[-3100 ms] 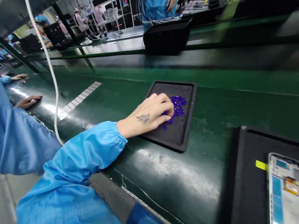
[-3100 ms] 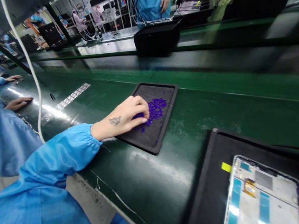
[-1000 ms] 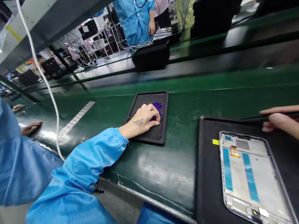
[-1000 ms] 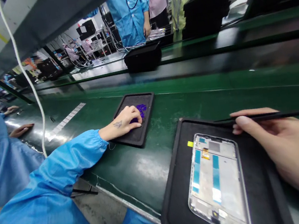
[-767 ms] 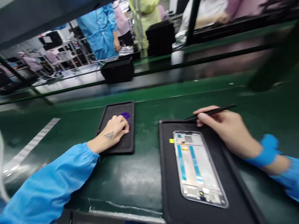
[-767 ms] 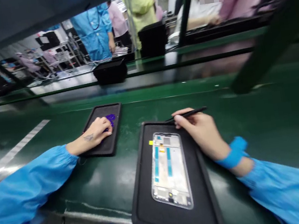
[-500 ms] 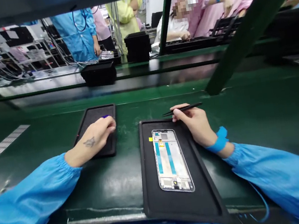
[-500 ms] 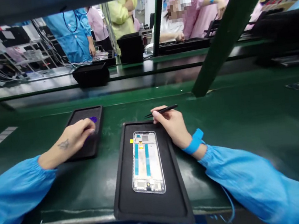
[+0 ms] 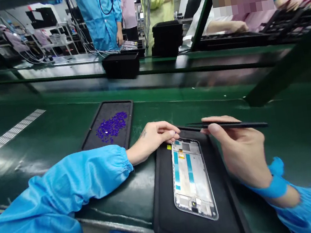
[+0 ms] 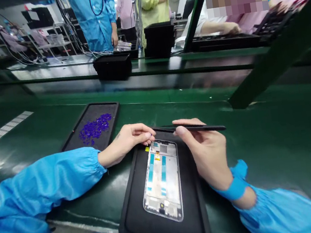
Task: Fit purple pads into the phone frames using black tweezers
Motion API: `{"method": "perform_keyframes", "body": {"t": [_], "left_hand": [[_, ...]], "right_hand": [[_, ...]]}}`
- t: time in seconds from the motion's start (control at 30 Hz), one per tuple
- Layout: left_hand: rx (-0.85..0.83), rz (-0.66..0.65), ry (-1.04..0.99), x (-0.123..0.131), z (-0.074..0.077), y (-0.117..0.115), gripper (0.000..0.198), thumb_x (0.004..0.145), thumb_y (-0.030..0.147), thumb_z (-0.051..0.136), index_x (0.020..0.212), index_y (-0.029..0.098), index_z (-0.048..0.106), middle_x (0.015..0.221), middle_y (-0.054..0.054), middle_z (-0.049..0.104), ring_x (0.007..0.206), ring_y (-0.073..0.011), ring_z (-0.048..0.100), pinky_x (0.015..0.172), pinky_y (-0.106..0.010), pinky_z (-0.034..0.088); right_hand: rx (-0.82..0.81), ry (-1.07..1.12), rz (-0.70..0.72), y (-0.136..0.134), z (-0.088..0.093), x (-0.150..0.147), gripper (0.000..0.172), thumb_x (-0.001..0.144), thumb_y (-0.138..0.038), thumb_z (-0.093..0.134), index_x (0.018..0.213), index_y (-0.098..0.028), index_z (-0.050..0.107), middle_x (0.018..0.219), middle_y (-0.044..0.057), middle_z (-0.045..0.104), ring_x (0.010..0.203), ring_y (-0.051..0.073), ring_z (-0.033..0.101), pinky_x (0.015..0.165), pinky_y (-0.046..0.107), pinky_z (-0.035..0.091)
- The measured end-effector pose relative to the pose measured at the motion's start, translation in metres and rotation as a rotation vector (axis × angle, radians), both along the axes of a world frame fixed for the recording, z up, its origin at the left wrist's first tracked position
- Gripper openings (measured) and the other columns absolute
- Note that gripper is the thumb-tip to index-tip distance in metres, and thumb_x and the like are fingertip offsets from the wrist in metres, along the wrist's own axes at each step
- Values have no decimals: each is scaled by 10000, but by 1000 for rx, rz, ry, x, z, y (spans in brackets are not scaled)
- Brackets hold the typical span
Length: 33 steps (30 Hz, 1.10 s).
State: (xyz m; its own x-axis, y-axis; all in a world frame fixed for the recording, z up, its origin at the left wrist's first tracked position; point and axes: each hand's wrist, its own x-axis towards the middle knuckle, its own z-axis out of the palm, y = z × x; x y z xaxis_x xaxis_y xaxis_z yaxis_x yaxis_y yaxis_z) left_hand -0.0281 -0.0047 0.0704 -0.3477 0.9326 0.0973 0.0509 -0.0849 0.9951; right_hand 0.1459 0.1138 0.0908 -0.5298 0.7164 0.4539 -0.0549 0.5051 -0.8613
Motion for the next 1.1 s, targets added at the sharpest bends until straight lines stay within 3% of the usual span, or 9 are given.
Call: {"method": "perform_keyframes", "body": {"t": [0.17,0.4,0.6,1.1], "left_hand": [[-8,36,-217,2,1,-2,153,845,210,684,952,101,702,868,-85,735,732,-107,667,734,-237,534],[-3,54,-351,8,6,-4,119,834,169,706,937,110,697,866,-75,741,738,-99,677,745,-223,537],[17,72,-361,11,3,-3,149,811,181,728,940,109,709,870,-83,753,752,-115,698,764,-236,551],[51,68,-326,10,-2,-3,174,808,231,745,943,124,721,889,-81,758,837,-155,725,828,-279,573]], "right_hand": [[-52,-72,25,-9,2,0,155,891,-431,720,949,-295,767,911,25,753,774,204,739,759,346,624],[-261,-42,76,-3,-13,-7,231,851,-472,759,966,-271,766,884,20,772,821,227,760,799,368,634],[-323,-41,109,-4,-12,-10,300,821,-506,775,951,-237,756,865,39,770,821,240,758,798,388,630],[-341,-42,107,-5,-11,-10,261,814,-480,792,939,-252,767,862,19,772,817,230,749,796,367,618]]}}
